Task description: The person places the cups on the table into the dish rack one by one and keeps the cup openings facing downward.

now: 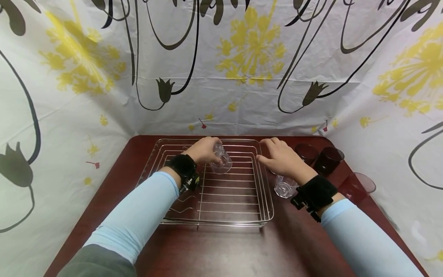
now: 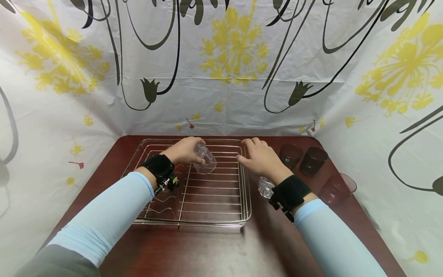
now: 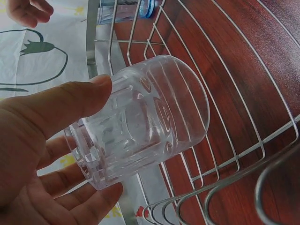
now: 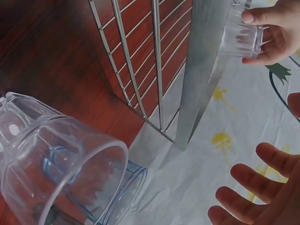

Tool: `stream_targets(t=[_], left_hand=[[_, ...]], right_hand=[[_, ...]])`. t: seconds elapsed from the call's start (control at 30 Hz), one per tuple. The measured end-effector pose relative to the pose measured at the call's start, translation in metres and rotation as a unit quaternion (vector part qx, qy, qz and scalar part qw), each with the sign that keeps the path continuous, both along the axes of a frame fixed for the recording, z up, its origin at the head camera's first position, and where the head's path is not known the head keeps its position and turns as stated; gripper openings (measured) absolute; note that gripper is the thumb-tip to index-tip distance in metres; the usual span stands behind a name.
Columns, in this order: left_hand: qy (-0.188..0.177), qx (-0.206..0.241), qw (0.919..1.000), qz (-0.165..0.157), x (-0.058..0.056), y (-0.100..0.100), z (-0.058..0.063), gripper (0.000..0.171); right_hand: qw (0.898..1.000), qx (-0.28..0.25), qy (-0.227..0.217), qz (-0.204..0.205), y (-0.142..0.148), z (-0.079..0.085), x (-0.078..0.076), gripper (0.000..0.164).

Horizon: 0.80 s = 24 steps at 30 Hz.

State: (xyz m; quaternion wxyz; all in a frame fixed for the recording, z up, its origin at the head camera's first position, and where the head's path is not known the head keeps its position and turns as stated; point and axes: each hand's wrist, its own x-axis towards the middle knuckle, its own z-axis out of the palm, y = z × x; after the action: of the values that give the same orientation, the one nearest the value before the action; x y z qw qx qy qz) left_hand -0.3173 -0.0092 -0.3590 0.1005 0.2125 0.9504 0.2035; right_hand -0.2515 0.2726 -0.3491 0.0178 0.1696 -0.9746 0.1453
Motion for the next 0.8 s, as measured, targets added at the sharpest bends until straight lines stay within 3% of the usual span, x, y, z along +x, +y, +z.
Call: stream_targets(t=[0.17, 0.4, 0.8], left_hand=[[0.006, -0.013, 0.9999, -0.007, -0.005, 0.004, -0.001, 0.075], [0.0, -0.021, 0.9998, -0.003, -0.008, 0.005, -0.005, 0.076], [-0.004, -0.033, 0.9995, 0.003, -0.012, -0.001, -0.011, 0.077]], right_hand=[[1.0, 0.014, 0.005, 0.001, -0.002, 0.002, -0.001, 0.059], [0.999, 0.049, 0.008, 0.011, -0.007, 0.003, -0.001, 0.071], [0.998, 0.064, -0.009, 0.005, -0.008, -0.004, -0.001, 0.08]])
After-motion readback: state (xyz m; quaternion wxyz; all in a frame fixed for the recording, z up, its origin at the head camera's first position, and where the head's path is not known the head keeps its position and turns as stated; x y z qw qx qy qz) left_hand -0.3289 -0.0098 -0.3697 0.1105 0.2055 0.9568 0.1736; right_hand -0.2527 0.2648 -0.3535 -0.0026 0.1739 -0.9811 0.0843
